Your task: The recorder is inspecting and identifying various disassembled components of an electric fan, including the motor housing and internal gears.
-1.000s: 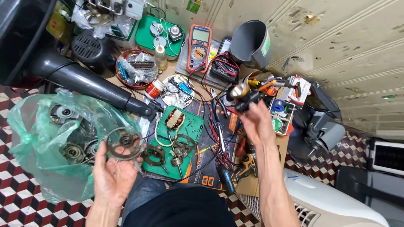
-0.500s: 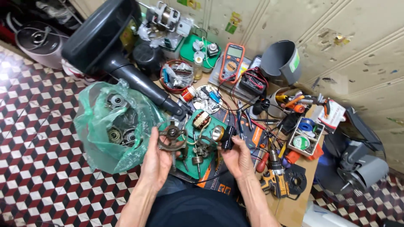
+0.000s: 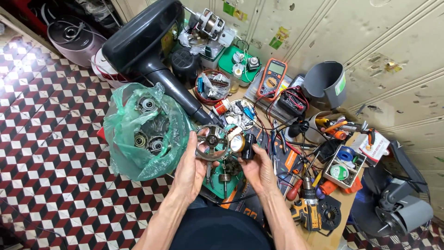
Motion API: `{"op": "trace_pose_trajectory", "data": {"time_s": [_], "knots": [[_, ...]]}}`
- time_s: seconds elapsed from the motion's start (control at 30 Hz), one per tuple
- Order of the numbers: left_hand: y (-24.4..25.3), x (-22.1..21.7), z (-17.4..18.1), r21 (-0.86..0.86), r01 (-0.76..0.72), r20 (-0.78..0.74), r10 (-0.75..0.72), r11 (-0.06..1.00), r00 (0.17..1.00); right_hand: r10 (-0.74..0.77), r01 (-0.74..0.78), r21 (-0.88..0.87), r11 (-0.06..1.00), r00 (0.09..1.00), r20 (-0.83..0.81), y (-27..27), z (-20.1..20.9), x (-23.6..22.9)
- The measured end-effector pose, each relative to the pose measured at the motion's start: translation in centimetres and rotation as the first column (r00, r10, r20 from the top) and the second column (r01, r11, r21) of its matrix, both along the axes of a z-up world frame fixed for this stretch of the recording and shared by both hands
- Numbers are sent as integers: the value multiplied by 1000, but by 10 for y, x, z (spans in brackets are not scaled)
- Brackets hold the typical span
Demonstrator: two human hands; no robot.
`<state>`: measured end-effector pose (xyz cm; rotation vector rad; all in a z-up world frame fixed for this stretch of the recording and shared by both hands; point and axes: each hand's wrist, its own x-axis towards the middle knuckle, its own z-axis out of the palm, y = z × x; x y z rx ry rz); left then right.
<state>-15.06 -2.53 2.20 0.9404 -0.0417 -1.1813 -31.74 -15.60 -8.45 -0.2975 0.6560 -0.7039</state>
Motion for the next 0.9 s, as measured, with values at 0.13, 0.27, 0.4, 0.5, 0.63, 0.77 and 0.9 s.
{"op": "trace_pose_trajectory", "data": {"time_s": [0.13,0.27,0.4,0.5,0.63,0.77,0.9], "knots": [[3,2,0,-12,-1,-22,1,1000,1000,-18,18,23,1000,1000,-7,5,5,16],[7,4,-2,36,6,-21,-5,999,1000,24,-24,6,1000,1000,19,8,2,23],[9,7,-8,28,-16,-15,17,999,1000,30,-31,-25,999,1000,-8,13,6,27],[9,9,-12,41,-13,1,13,999,1000,31,-31,-16,999,999,-8,16,7,28],[8,11,-7,94,-21,-1,22,995,1000,14,-16,50,999,999,31,18,7,30],[8,12,-16,134,-60,85,49,989,995,4,-6,77,997,1000,24,18,4,33],[5,14,-21,259,-114,121,85,959,989,6,-5,98,995,1000,-4,20,2,34]]}}
